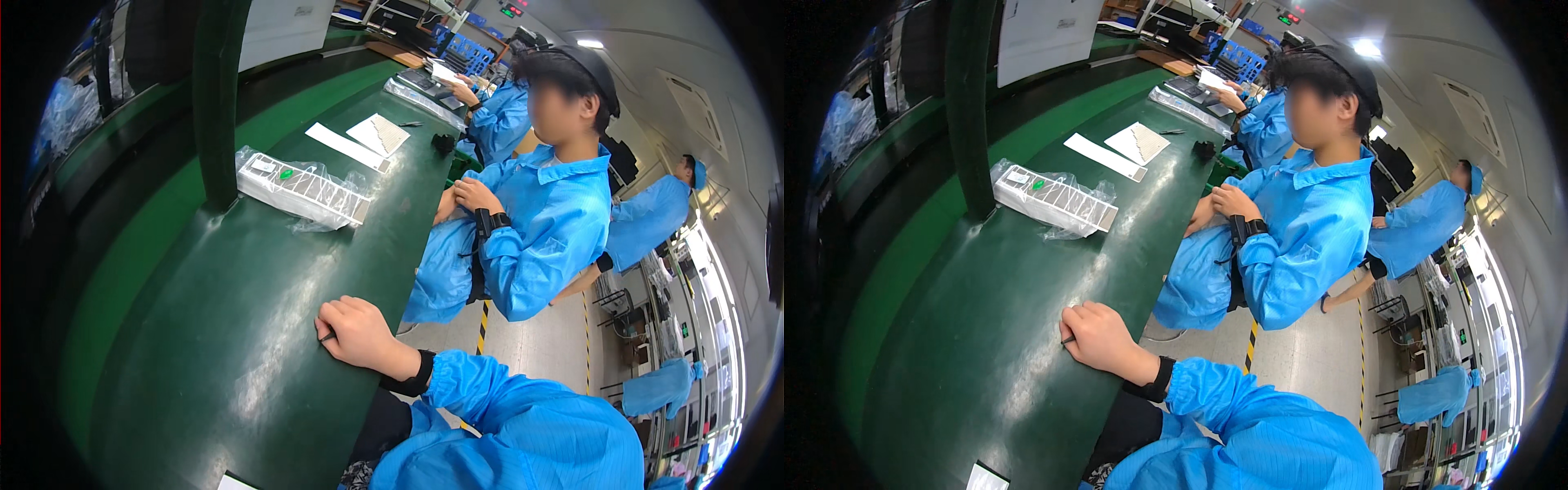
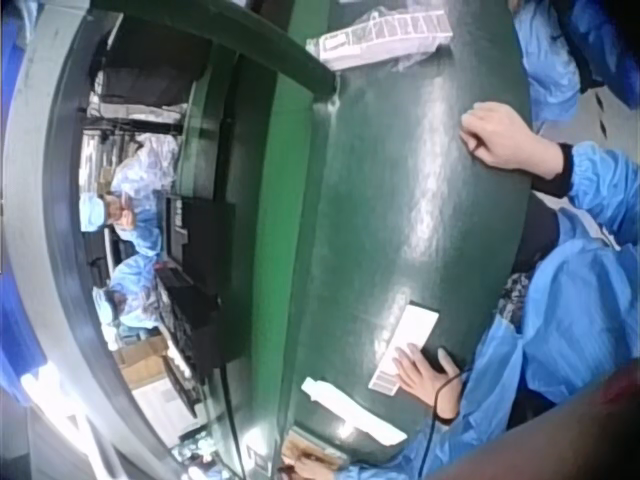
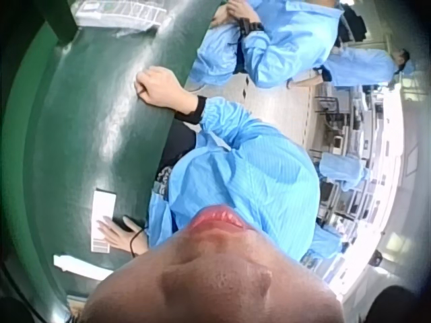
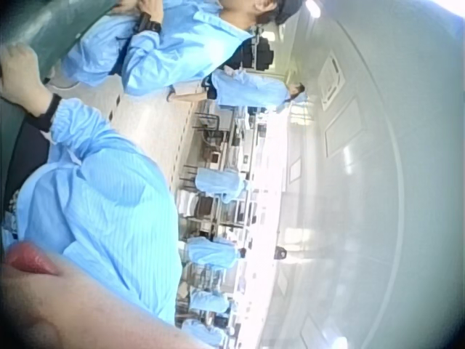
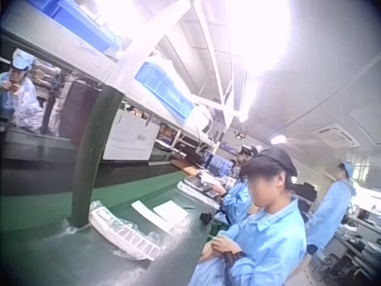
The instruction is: Assembling electronic tablet frames using a marking tool.
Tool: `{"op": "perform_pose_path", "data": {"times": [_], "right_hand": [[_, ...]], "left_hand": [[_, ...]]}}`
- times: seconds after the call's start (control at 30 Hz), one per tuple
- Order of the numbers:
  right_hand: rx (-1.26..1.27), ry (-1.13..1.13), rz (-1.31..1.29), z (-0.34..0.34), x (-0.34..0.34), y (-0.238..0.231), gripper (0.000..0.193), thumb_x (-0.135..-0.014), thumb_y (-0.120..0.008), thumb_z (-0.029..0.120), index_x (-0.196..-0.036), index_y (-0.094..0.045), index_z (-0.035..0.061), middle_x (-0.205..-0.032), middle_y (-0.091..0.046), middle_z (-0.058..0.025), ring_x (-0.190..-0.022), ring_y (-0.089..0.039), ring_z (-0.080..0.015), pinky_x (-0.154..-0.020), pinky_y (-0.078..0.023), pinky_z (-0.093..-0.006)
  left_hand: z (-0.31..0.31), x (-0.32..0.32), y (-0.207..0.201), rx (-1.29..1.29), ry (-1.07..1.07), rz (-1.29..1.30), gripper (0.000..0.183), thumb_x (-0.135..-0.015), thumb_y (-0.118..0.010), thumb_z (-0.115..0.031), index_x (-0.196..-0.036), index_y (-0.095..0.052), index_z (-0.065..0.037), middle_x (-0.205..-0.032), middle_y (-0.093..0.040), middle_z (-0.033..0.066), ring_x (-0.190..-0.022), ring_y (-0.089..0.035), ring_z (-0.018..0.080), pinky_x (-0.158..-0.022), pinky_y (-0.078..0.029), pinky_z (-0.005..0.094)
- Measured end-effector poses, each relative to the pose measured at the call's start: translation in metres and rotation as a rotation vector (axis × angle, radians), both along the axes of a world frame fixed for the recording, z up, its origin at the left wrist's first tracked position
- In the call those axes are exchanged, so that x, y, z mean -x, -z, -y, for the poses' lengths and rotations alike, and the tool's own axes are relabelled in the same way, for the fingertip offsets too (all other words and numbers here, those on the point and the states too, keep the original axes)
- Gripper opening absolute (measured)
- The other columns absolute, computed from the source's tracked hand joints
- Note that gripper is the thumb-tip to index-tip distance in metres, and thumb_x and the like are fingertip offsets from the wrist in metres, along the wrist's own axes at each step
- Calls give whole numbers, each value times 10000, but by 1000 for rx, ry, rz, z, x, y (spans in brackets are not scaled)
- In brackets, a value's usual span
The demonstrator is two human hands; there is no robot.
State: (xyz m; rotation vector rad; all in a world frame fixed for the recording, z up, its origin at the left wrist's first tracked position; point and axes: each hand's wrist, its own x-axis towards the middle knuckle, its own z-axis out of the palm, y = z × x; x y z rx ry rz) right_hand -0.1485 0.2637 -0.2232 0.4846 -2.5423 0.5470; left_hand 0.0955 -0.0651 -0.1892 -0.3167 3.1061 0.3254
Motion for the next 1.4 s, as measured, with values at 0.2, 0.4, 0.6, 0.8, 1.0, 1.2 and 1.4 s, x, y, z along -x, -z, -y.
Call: {"op": "perform_pose_path", "data": {"times": [0.2,0.4,0.6,0.8,1.0,1.2,1.4], "right_hand": [[16,-14,17,-1,0,0,161,-799,-670,89,-741,-521,68,-653,-530,-85,-618,-530,-269,-596,-450,-379],[5,-21,10,-1,1,-1,160,-803,-672,90,-745,-525,69,-653,-532,-80,-620,-533,-268,-597,-453,-375],[-3,-14,19,-1,2,1,161,-809,-672,89,-747,-525,69,-652,-530,-78,-611,-530,-266,-589,-450,-375],[-10,-3,17,0,1,-1,160,-810,-671,89,-751,-524,66,-653,-530,-81,-613,-532,-268,-584,-449,-380],[-4,-11,15,2,0,-2,159,-810,-672,88,-753,-525,66,-659,-531,-81,-617,-532,-269,-593,-454,-377],[-4,2,11,0,0,0,160,-808,-672,82,-748,-524,67,-663,-531,-80,-619,-533,-269,-597,-456,-377],[1,-20,10,2,-1,-5,159,-808,-668,77,-743,-523,66,-661,-530,-79,-614,-527,-268,-592,-450,-377]], "left_hand": [[0,1,-1,1,2,4,585,-978,-528,-389,-1461,-452,-67,-1531,-393,196,-1411,-367,381,-1148,-251,558],[-1,3,-1,6,5,6,584,-974,-538,-377,-1461,-454,-65,-1531,-393,197,-1407,-371,387,-1145,-258,554],[-2,4,-3,-12,-3,18,588,-967,-554,-369,-1460,-456,-65,-1524,-404,196,-1400,-382,388,-1142,-265,551],[-1,3,-1,-2,-2,4,582,-966,-555,-369,-1457,-463,-69,-1517,-416,193,-1399,-385,386,-1143,-267,549],[2,0,1,7,7,-3,591,-964,-556,-374,-1460,-457,-69,-1526,-404,193,-1405,-373,391,-1147,-260,554],[1,3,-3,-5,8,30,598,-964,-554,-374,-1465,-447,-67,-1536,-385,199,-1417,-354,388,-1152,-248,558],[1,-1,-3,-8,0,12,597,-961,-559,-368,-1463,-448,-64,-1528,-396,198,-1413,-362,388,-1151,-249,560]]}}
